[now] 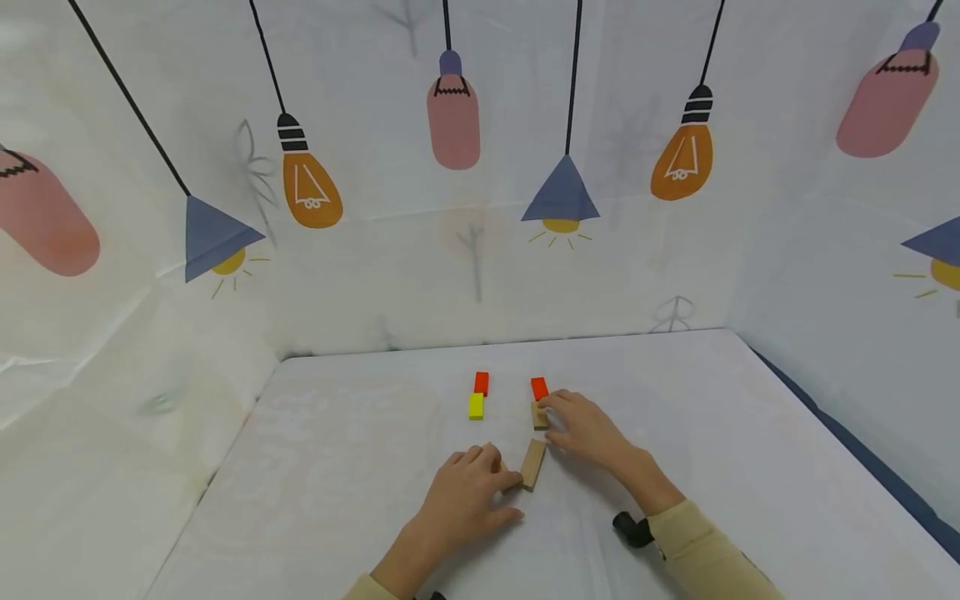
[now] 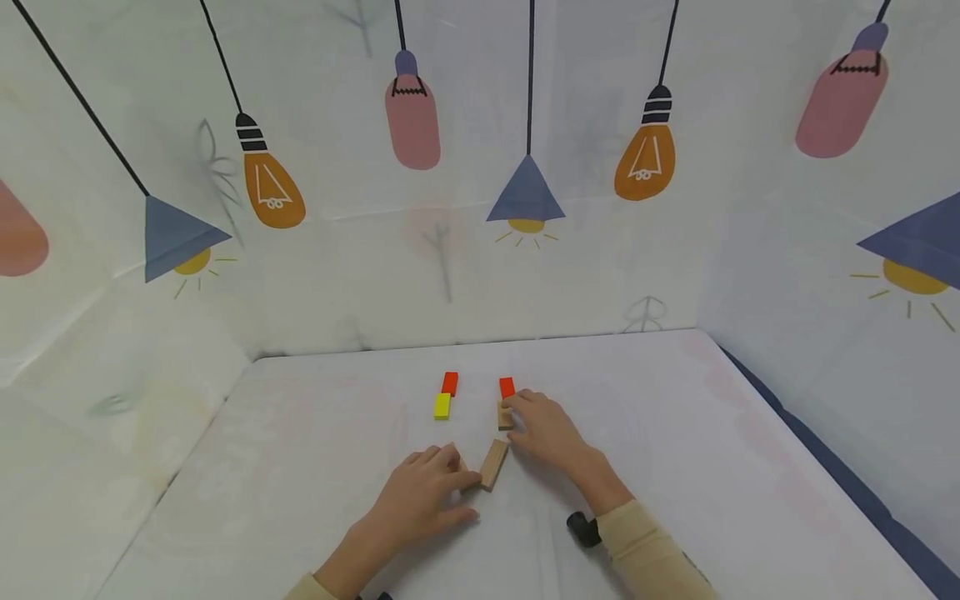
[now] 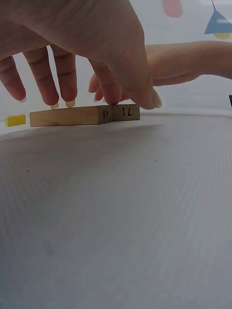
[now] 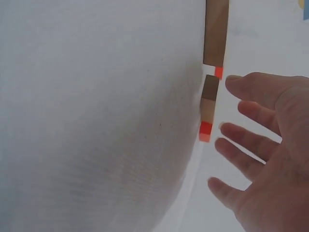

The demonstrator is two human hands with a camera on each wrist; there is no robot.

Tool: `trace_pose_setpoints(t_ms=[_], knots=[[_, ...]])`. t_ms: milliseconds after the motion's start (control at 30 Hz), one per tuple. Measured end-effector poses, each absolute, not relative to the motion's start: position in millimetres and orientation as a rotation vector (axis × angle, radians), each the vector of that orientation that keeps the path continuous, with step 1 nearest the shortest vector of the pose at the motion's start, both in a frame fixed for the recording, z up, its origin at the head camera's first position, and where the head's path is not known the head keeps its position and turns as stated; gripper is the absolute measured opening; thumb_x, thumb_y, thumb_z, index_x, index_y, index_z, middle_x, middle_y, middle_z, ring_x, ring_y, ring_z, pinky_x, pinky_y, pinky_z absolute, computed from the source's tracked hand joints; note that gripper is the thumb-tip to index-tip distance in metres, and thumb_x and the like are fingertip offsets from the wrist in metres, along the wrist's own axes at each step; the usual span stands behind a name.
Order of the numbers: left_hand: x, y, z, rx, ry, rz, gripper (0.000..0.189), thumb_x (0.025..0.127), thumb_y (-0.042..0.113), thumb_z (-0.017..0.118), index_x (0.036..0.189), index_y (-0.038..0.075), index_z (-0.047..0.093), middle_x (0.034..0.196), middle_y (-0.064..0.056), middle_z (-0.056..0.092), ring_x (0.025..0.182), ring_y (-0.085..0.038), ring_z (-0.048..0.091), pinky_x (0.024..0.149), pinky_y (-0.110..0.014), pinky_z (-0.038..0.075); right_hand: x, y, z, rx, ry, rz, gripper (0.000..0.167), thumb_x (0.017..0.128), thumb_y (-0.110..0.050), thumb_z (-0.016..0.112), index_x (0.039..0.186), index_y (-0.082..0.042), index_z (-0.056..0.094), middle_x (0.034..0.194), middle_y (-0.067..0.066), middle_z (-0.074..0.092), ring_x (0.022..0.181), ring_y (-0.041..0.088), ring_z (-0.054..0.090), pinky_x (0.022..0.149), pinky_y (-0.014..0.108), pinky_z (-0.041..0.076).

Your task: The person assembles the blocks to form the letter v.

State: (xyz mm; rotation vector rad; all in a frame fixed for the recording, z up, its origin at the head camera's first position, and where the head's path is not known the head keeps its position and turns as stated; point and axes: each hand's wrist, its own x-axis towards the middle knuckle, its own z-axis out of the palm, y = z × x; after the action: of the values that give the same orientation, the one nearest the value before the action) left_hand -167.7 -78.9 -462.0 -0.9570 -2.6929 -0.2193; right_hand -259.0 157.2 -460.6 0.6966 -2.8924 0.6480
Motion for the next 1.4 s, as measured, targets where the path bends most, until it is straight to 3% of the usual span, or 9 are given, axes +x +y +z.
trace_pose_setpoints(t_ms=[1400], knots=[[-168.4,-78.7,-463.8,-0.936,-2.787,-0.223,0.036,0.083,0.056,0.072,0.114,0.037,0.072,0.095,0.011,0.051,0.086,-0.006,0.049,0.083,-0.033,0.051,-275.8,150.2,-460.0,0.639,-3.024,0.58,0.043,0.084,-0.023,0.077,0.124,-0.013,0.066,0.123,0.005,0.065,0.117,0.026,0.059,0.101,0.047,0.048]])
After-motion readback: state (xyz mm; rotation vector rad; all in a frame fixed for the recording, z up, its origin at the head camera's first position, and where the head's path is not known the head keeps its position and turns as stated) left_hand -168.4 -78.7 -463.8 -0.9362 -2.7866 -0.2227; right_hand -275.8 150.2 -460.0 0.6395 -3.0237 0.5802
